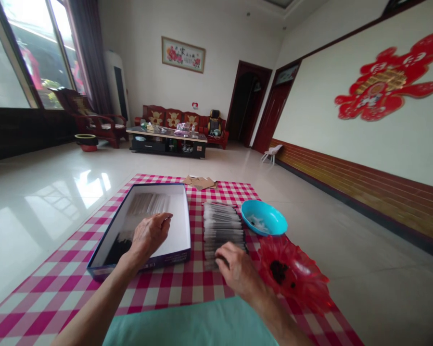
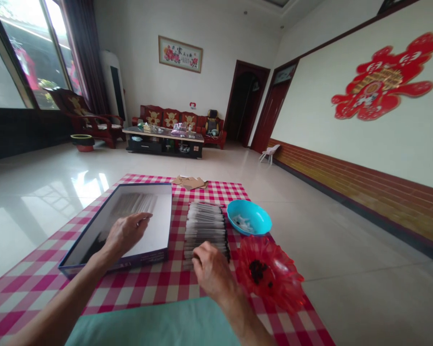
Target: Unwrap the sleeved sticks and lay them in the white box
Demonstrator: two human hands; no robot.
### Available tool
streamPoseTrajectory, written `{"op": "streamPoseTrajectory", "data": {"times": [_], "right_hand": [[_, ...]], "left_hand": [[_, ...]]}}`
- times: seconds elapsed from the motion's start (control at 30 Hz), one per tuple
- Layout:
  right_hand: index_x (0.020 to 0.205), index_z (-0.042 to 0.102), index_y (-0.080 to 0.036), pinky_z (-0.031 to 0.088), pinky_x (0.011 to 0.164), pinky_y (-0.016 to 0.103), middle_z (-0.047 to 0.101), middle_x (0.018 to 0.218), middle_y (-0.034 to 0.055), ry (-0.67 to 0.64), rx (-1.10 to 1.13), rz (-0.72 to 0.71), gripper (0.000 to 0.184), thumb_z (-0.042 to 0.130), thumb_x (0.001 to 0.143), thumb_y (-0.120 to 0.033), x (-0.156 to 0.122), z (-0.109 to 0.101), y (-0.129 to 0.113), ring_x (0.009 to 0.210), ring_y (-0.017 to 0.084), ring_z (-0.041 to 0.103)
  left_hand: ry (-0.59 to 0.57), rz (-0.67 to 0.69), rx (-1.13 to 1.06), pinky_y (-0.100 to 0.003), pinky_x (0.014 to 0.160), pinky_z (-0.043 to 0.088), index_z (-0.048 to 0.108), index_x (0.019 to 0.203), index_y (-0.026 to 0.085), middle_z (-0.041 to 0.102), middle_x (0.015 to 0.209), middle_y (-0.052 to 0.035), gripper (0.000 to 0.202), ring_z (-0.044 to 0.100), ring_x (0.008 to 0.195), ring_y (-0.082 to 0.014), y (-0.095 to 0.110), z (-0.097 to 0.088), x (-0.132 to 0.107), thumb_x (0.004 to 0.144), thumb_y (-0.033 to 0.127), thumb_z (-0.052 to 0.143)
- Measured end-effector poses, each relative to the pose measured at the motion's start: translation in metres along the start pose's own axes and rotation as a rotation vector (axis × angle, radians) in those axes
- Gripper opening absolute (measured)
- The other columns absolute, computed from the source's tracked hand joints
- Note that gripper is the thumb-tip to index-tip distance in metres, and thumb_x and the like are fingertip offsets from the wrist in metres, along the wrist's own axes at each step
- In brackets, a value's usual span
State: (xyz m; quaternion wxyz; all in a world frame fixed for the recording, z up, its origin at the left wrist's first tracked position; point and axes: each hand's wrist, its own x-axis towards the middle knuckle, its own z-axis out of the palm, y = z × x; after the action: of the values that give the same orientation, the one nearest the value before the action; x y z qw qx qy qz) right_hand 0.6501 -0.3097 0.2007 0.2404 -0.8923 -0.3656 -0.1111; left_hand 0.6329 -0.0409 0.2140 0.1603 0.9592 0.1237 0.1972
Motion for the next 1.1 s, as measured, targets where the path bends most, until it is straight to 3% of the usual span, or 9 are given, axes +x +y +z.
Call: {"op": "streamPoseTrajectory", "data": {"times": [0.17, 0.43, 0.63, 0.83, 0.97, 1.1], "right_hand": [[0.081, 0.061, -0.02, 0.044, 0.076, 0.03, 0.059, 0.084, 0.0039, -0.018, -0.151, 0.038, 0.017, 0.052, 0.078, -0.006, -0.017, 0.028, -0.006, 0.082, 0.018, 0.056], [0.087, 0.061, -0.022, 0.046, 0.077, 0.03, 0.059, 0.087, 0.0047, -0.007, -0.072, -0.014, 0.03, 0.046, 0.074, 0.002, -0.022, 0.029, 0.002, 0.084, 0.02, 0.055], [0.081, 0.059, -0.022, 0.046, 0.072, 0.03, 0.059, 0.084, 0.0049, 0.028, -0.08, -0.035, 0.03, 0.043, 0.072, 0.001, -0.023, 0.029, -0.001, 0.081, 0.02, 0.056], [0.083, 0.053, -0.021, 0.044, 0.072, 0.032, 0.057, 0.087, 0.0044, 0.014, -0.078, -0.007, 0.021, 0.043, 0.078, -0.004, -0.025, 0.03, -0.001, 0.081, 0.02, 0.055], [0.086, 0.05, -0.022, 0.042, 0.074, 0.035, 0.059, 0.081, 0.0027, 0.074, -0.049, -0.018, 0.018, 0.039, 0.085, -0.009, -0.026, 0.028, 0.0, 0.075, 0.019, 0.055], [0.098, 0.051, -0.023, 0.04, 0.087, 0.04, 0.062, 0.085, 0.0033, 0.115, 0.031, -0.109, 0.021, 0.035, 0.09, -0.011, -0.024, 0.025, -0.003, 0.082, 0.018, 0.059]], "left_hand": [[0.009, 0.044, 0.008, -0.025, 0.064, 0.041, 0.065, 0.104, 0.029, 0.071, 0.092, -0.0002, 0.03, 0.065, 0.083, -0.0205, 0.012, 0.003, -0.006, 0.086, 0.032, 0.041], [0.012, 0.06, -0.024, -0.024, 0.069, 0.042, 0.065, 0.102, 0.029, 0.07, 0.098, 0.0, 0.027, 0.064, 0.088, -0.0184, 0.02, 0.006, -0.012, 0.087, 0.029, 0.043], [0.005, 0.067, -0.048, -0.024, 0.07, 0.042, 0.065, 0.103, 0.027, 0.07, 0.095, -0.0012, 0.028, 0.064, 0.086, -0.0174, 0.025, 0.003, -0.015, 0.088, 0.028, 0.042], [0.065, 0.408, -0.218, -0.021, 0.066, 0.043, 0.062, 0.104, 0.022, 0.066, 0.082, -0.003, 0.027, 0.06, 0.072, -0.0123, 0.049, 0.004, -0.035, 0.09, 0.025, 0.039], [-0.029, 0.618, -0.19, -0.023, 0.066, 0.045, 0.06, 0.101, 0.021, 0.061, 0.08, -0.0038, 0.025, 0.056, 0.073, -0.0144, 0.073, 0.005, -0.052, 0.09, 0.025, 0.038], [-0.155, 0.641, -0.129, -0.026, 0.066, 0.046, 0.059, 0.092, 0.019, 0.061, 0.082, -0.0053, 0.019, 0.056, 0.075, -0.0168, 0.086, 0.006, -0.06, 0.089, 0.026, 0.041]]}}
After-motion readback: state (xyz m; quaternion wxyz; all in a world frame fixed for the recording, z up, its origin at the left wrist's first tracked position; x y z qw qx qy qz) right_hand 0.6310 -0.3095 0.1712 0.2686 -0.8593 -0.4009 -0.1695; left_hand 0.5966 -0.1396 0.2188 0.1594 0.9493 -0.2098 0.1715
